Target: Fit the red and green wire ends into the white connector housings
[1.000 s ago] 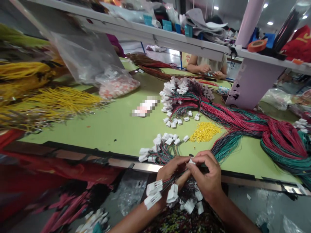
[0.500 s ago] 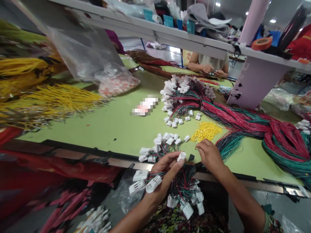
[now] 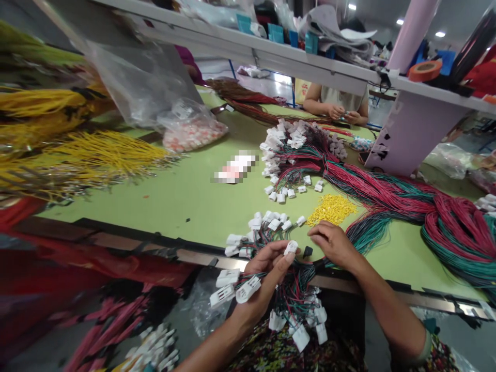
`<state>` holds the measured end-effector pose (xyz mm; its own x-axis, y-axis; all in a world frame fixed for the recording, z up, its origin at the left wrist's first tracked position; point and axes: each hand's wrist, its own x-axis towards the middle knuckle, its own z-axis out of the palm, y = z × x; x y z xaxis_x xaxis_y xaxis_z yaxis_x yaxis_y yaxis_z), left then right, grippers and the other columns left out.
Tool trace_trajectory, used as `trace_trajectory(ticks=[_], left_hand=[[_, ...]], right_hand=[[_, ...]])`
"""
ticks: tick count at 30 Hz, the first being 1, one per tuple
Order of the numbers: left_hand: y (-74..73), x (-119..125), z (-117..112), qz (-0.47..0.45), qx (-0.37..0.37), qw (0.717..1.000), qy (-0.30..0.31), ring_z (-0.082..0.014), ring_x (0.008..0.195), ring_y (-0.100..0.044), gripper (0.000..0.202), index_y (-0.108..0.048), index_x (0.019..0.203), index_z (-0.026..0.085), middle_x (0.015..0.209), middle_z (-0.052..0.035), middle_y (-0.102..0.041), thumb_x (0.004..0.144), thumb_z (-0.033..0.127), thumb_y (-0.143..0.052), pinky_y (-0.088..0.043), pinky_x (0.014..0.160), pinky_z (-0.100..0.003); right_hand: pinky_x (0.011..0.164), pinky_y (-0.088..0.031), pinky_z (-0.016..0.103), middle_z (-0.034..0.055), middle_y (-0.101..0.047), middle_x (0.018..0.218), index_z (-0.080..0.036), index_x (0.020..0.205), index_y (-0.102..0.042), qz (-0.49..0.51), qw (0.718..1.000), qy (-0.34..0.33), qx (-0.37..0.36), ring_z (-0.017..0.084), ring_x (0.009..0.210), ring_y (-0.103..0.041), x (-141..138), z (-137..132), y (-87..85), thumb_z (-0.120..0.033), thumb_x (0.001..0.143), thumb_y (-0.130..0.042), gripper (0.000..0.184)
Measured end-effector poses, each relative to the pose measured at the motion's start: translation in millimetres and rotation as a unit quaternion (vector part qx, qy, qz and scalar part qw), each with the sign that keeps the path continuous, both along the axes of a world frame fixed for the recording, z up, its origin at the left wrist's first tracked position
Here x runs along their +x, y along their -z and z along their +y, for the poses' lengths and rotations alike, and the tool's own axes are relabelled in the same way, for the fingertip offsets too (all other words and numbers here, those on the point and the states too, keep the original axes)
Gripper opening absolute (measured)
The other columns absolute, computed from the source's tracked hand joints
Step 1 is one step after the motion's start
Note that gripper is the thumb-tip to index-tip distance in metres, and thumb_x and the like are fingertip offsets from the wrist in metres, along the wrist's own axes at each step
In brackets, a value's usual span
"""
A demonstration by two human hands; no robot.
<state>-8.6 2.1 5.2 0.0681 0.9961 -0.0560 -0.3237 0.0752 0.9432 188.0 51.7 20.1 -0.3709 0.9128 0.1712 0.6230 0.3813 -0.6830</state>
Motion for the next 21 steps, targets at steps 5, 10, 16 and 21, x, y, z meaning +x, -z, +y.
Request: trace_trajectory(ticks=[5,10,16,21], left_hand=[[-20.4,-1,2,-0.028,-0.029,0.998,0.044,-0.0035,0.046,-0.047,0.031,-0.065,0.101,0.017,0.096,-0.0065,-0.077,0.086,0.041,-0.076,-0.038,0.047,-0.019],[-24.4,-1,2,-0.038,-0.026,0.997,0.066,-0.0036,0.045,-0.049,0.030,-0.064,0.101,0.017,0.095,-0.0066,-0.077,0.085,0.040,-0.077,-0.037,0.046,-0.019],[-25.1,-1,2,-0.034,-0.026,0.997,0.059,-0.0037,0.045,-0.049,0.032,-0.064,0.100,0.016,0.090,-0.0048,-0.077,0.084,0.040,-0.077,-0.038,0.046,-0.019],[-25.6,0,1,-0.030,-0.023,0.998,0.054,-0.0048,0.045,-0.048,0.031,-0.064,0.099,0.016,0.074,0.0017,-0.069,0.084,0.039,-0.078,-0.039,0.046,-0.018]], right_hand=[[0.084,-0.052,0.031,0.0028,-0.069,0.094,-0.022,0.098,-0.076,0.246,0.964,0.015,-0.100,0.017,0.090,-0.065,-8,-19,-13.7,-0.030,0.095,-0.066,0.013],[0.087,-0.053,0.032,0.0037,-0.070,0.094,-0.022,0.097,-0.077,0.292,0.950,0.040,-0.106,0.018,0.092,-0.067,-16,-33,-10.5,-0.039,0.094,-0.070,0.019],[0.072,-0.054,0.029,0.0028,-0.069,0.087,-0.021,0.090,-0.072,0.266,0.960,0.082,-0.015,0.017,0.083,-0.066,-22,-39,-6.8,-0.032,0.093,-0.070,0.012],[0.064,-0.052,0.026,0.0051,-0.070,0.091,-0.022,0.096,-0.075,0.196,0.974,0.066,0.090,0.017,0.082,-0.066,-26,-44,-10.5,-0.021,0.094,-0.068,0.008]])
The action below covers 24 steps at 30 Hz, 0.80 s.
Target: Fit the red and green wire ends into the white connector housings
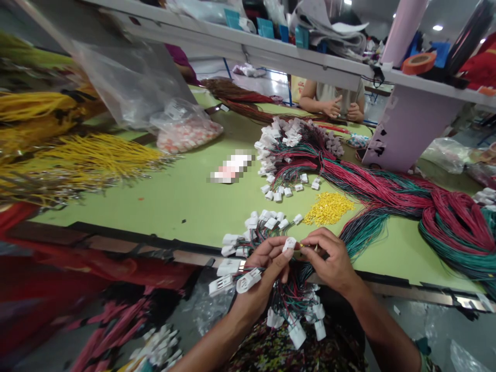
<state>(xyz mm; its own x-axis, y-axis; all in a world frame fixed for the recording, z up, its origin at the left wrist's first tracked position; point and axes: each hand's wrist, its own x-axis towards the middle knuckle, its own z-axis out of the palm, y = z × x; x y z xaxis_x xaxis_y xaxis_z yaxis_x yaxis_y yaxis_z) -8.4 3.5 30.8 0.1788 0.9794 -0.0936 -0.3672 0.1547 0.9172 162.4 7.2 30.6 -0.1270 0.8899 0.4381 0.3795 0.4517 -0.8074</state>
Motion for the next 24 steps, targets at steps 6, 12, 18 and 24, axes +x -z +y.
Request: trace_trajectory(ticks=[6,12,18,24], left_hand=[[10.4,2,-2,0.022,0.070,0.997,-0.003,-0.0087,0.054,-0.057,0.021,-0.071,0.101,0.018,0.079,-0.0008,-0.073,0.084,0.030,-0.077,-0.048,0.052,-0.020],[14.8,0,0,0.097,0.197,0.974,-0.059,-0.0205,0.088,-0.072,0.018,-0.080,0.096,0.022,0.098,-0.0068,-0.077,0.079,0.019,-0.079,-0.059,0.076,-0.030],[15.6,0,-1,0.097,0.209,0.970,-0.071,-0.0195,0.084,-0.074,0.022,-0.081,0.097,0.025,0.093,-0.0050,-0.078,0.077,0.016,-0.080,-0.061,0.075,-0.030],[14.7,0,-2,0.104,0.208,0.970,-0.072,-0.0200,0.084,-0.074,0.022,-0.082,0.097,0.025,0.093,-0.0056,-0.079,0.077,0.016,-0.080,-0.062,0.075,-0.030]], right_hand=[[0.077,-0.056,0.030,0.0043,-0.070,0.090,-0.023,0.092,-0.075,0.057,0.995,0.076,0.004,0.019,0.086,-0.067,-6,-14,-8.0,-0.021,0.095,-0.066,0.010],[0.085,-0.056,0.033,0.0058,-0.067,0.095,-0.025,0.095,-0.077,0.060,0.996,0.066,-0.012,0.020,0.093,-0.065,-9,-27,-21.9,-0.024,0.096,-0.065,0.012],[0.083,-0.056,0.032,0.0045,-0.066,0.094,-0.026,0.099,-0.078,0.033,0.997,0.061,0.026,0.019,0.090,-0.066,-12,-29,-21.0,-0.019,0.096,-0.064,0.016],[0.083,-0.056,0.031,0.0037,-0.066,0.094,-0.027,0.099,-0.077,0.025,0.998,0.056,0.034,0.019,0.091,-0.065,-11,-29,-21.4,-0.017,0.095,-0.064,0.017]])
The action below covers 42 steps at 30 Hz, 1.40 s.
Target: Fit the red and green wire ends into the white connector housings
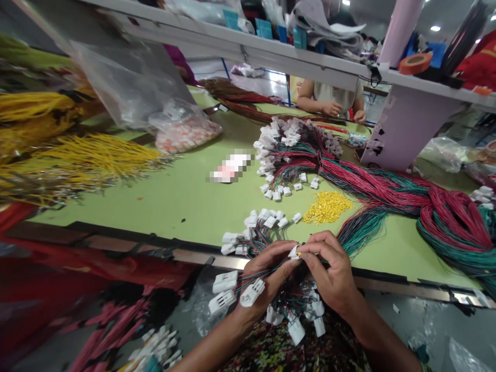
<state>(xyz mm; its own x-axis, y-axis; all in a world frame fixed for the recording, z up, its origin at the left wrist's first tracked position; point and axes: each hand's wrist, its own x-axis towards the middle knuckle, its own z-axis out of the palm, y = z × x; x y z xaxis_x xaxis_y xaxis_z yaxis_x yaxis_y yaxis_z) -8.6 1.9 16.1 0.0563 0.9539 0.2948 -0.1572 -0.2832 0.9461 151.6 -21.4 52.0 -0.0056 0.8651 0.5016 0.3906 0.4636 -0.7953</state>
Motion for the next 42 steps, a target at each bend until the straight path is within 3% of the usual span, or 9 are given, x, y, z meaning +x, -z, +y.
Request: trace_trajectory(ticks=[10,17,26,30,33,35,37,39,42], left_hand=[[-3.4,-1,0,0.048,0.030,0.998,0.000,-0.0226,0.085,-0.076,0.018,-0.082,0.097,0.024,0.093,-0.0070,-0.081,0.080,0.019,-0.079,-0.063,0.077,-0.033],[-6.4,0,-1,0.039,0.075,0.996,-0.008,-0.0189,0.083,-0.078,0.025,-0.082,0.099,0.028,0.092,-0.0035,-0.082,0.081,0.012,-0.078,-0.063,0.076,-0.028],[-7.7,0,0,0.068,0.080,0.994,0.016,-0.0204,0.085,-0.078,0.026,-0.082,0.102,0.029,0.095,-0.0043,-0.083,0.081,0.013,-0.080,-0.063,0.080,-0.032],[-9.3,1,2,0.066,0.065,0.995,0.036,-0.0186,0.083,-0.076,0.024,-0.081,0.101,0.028,0.092,-0.0038,-0.082,0.082,0.013,-0.079,-0.061,0.079,-0.030],[-9.6,-4,3,0.052,0.056,0.995,0.065,-0.0218,0.096,-0.075,0.026,-0.081,0.100,0.025,0.101,-0.0069,-0.079,0.077,0.015,-0.083,-0.060,0.085,-0.033],[-10.4,-8,5,0.013,0.005,0.996,0.084,-0.0209,0.091,-0.074,0.023,-0.080,0.101,0.023,0.107,-0.0087,-0.076,0.078,0.022,-0.082,-0.060,0.078,-0.031],[-11.4,-12,7,-0.021,-0.083,0.992,0.094,-0.0127,0.064,-0.067,0.020,-0.078,0.104,0.021,0.096,-0.0067,-0.076,0.086,0.032,-0.076,-0.054,0.058,-0.024],[-11.4,-10,11,-0.029,-0.153,0.982,0.103,-0.0067,0.045,-0.048,0.025,-0.075,0.107,0.020,0.076,-0.0015,-0.072,0.093,0.040,-0.068,-0.039,0.044,-0.020],[-7.7,0,17,0.006,-0.168,0.978,0.121,-0.0072,0.040,-0.036,0.032,-0.075,0.108,0.020,0.061,0.0026,-0.063,0.096,0.046,-0.060,-0.029,0.041,-0.021]], right_hand=[[0.080,-0.057,0.031,0.0054,-0.069,0.093,-0.024,0.093,-0.077,0.067,0.996,0.006,-0.055,0.020,0.091,-0.067,-1,1,4.0,-0.023,0.093,-0.068,0.009],[0.080,-0.060,0.028,0.0029,-0.070,0.092,-0.024,0.092,-0.075,0.188,0.970,-0.029,-0.155,0.017,0.088,-0.070,-2,3,9.9,-0.037,0.089,-0.075,0.013],[0.075,-0.059,0.026,0.0008,-0.073,0.085,-0.024,0.093,-0.074,0.254,0.937,-0.041,-0.238,0.015,0.079,-0.070,4,3,13.1,-0.034,0.082,-0.082,0.017],[0.074,-0.058,0.027,0.0024,-0.069,0.098,-0.025,0.105,-0.074,0.182,0.960,-0.058,-0.205,0.016,0.082,-0.067,8,2,7.1,-0.031,0.087,-0.076,0.019],[0.074,-0.055,0.027,0.0028,-0.065,0.101,-0.026,0.108,-0.073,0.063,0.985,-0.053,-0.152,0.016,0.083,-0.064,20,-4,0.1,-0.022,0.089,-0.071,0.019],[0.073,-0.053,0.027,0.0025,-0.064,0.095,-0.024,0.103,-0.073,-0.029,0.987,-0.067,-0.144,0.016,0.081,-0.061,32,-13,-3.6,-0.018,0.091,-0.066,0.015],[0.070,-0.051,0.027,0.0019,-0.063,0.090,-0.022,0.096,-0.071,-0.136,0.968,-0.115,-0.174,0.015,0.076,-0.060,45,-26,-3.8,-0.015,0.090,-0.064,0.012],[0.069,-0.049,0.028,0.0024,-0.065,0.090,-0.021,0.094,-0.070,-0.249,0.925,-0.183,-0.221,0.017,0.078,-0.062,55,-38,-0.2,-0.010,0.086,-0.065,0.014],[0.070,-0.050,0.029,0.0033,-0.069,0.091,-0.021,0.095,-0.070,-0.328,0.884,-0.247,-0.223,0.020,0.083,-0.065,59,-49,5.4,-0.014,0.087,-0.069,0.011]])
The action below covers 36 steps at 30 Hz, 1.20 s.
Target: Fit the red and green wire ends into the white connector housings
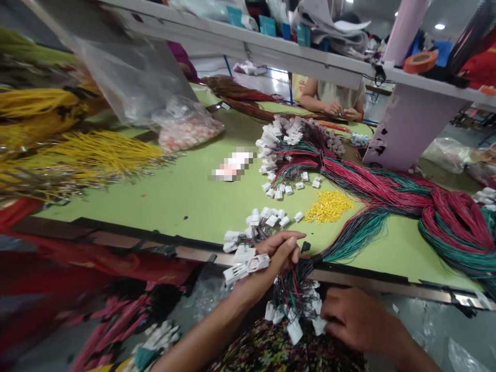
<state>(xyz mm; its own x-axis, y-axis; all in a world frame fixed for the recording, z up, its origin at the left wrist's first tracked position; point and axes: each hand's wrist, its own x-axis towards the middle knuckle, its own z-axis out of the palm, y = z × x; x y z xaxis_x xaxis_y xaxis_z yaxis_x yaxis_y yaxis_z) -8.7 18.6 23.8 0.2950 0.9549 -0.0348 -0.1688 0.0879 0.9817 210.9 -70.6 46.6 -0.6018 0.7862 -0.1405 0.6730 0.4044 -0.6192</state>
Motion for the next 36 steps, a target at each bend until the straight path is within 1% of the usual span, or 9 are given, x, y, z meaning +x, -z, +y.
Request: trace_trajectory(ticks=[3,6,9,12,18,23,28,31,36], left_hand=[[4.8,14,4,0.050,0.041,0.998,0.012,-0.0102,0.042,-0.041,0.031,-0.075,0.103,0.020,0.057,0.0032,-0.061,0.095,0.044,-0.057,-0.031,0.043,-0.023],[4.2,21,5,0.070,0.065,0.995,0.018,-0.0147,0.051,-0.053,0.025,-0.075,0.100,0.021,0.060,0.0016,-0.064,0.093,0.038,-0.057,-0.040,0.048,-0.026],[-0.9,18,4,0.028,0.112,0.992,0.059,-0.0226,0.076,-0.068,0.017,-0.072,0.096,0.020,0.081,-0.0049,-0.074,0.084,0.028,-0.063,-0.054,0.066,-0.032],[-2.0,14,0,0.002,0.157,0.986,0.050,-0.0238,0.083,-0.070,0.029,-0.067,0.105,0.021,0.092,-0.0056,-0.074,0.076,0.019,-0.066,-0.058,0.075,-0.034],[16.2,19,-14,0.028,0.303,0.939,-0.163,-0.0071,0.054,-0.054,0.025,-0.062,0.100,0.024,0.092,0.0002,-0.066,0.081,0.011,-0.073,-0.047,0.049,-0.017],[19.7,16,-20,0.093,0.398,0.903,-0.134,-0.0159,0.076,-0.072,0.021,-0.067,0.099,0.021,0.087,-0.0035,-0.073,0.082,0.010,-0.074,-0.057,0.066,-0.023],[10.2,7,-18,0.095,0.351,0.924,-0.116,-0.0168,0.073,-0.072,0.020,-0.073,0.098,0.021,0.085,-0.0045,-0.076,0.081,0.010,-0.072,-0.057,0.064,-0.026],[7.3,4,-12,0.063,0.294,0.946,-0.122,-0.0178,0.075,-0.071,0.015,-0.076,0.093,0.022,0.086,-0.0047,-0.074,0.081,0.014,-0.072,-0.056,0.064,-0.028],[7.8,-1,-9,0.021,0.147,0.983,-0.110,-0.0162,0.073,-0.062,0.011,-0.076,0.093,0.024,0.089,-0.0036,-0.068,0.083,0.022,-0.072,-0.050,0.065,-0.028]], right_hand=[[0.068,-0.051,0.029,0.0040,-0.069,0.096,-0.023,0.107,-0.068,0.080,0.992,0.058,0.083,0.018,0.079,-0.065,-11,4,-6.4,-0.024,0.095,-0.068,0.011],[0.069,-0.054,0.028,0.0059,-0.067,0.108,-0.025,0.119,-0.062,0.216,0.943,0.143,0.211,0.017,0.084,-0.064,-35,20,-23.5,-0.030,0.094,-0.072,0.028],[0.090,-0.056,0.036,0.0072,-0.069,0.113,-0.025,0.124,-0.060,0.246,0.922,0.112,0.277,0.022,0.104,-0.065,-59,37,-36.4,-0.025,0.094,-0.071,0.032],[0.087,-0.057,0.033,0.0058,-0.069,0.105,-0.024,0.117,-0.065,0.266,0.913,0.124,0.285,0.019,0.099,-0.067,-71,49,-35.4,-0.012,0.096,-0.063,0.024],[0.061,-0.052,0.023,-0.0006,-0.063,0.080,-0.021,0.085,-0.066,0.283,0.880,0.265,0.274,0.012,0.066,-0.061,-66,52,-11.5,-0.012,0.088,-0.070,0.011],[0.063,-0.050,0.024,-0.0012,-0.062,0.074,-0.021,0.078,-0.064,0.293,0.885,0.278,0.230,0.013,0.067,-0.061,-55,43,-3.3,-0.017,0.088,-0.072,0.013],[0.063,-0.049,0.025,-0.0013,-0.063,0.070,-0.020,0.080,-0.066,0.261,0.931,0.245,0.074,0.015,0.066,-0.061,-28,67,2.4,-0.029,0.099,-0.059,0.022],[0.066,-0.048,0.027,0.0020,-0.066,0.084,-0.019,0.092,-0.069,0.141,0.945,0.262,0.134,0.016,0.071,-0.061,-13,99,14.6,-0.022,0.092,-0.064,0.006],[0.076,-0.045,0.031,0.0054,-0.066,0.088,-0.018,0.089,-0.070,0.026,0.959,0.240,0.151,0.020,0.081,-0.060,-7,131,35.4,-0.011,0.087,-0.062,0.011]])
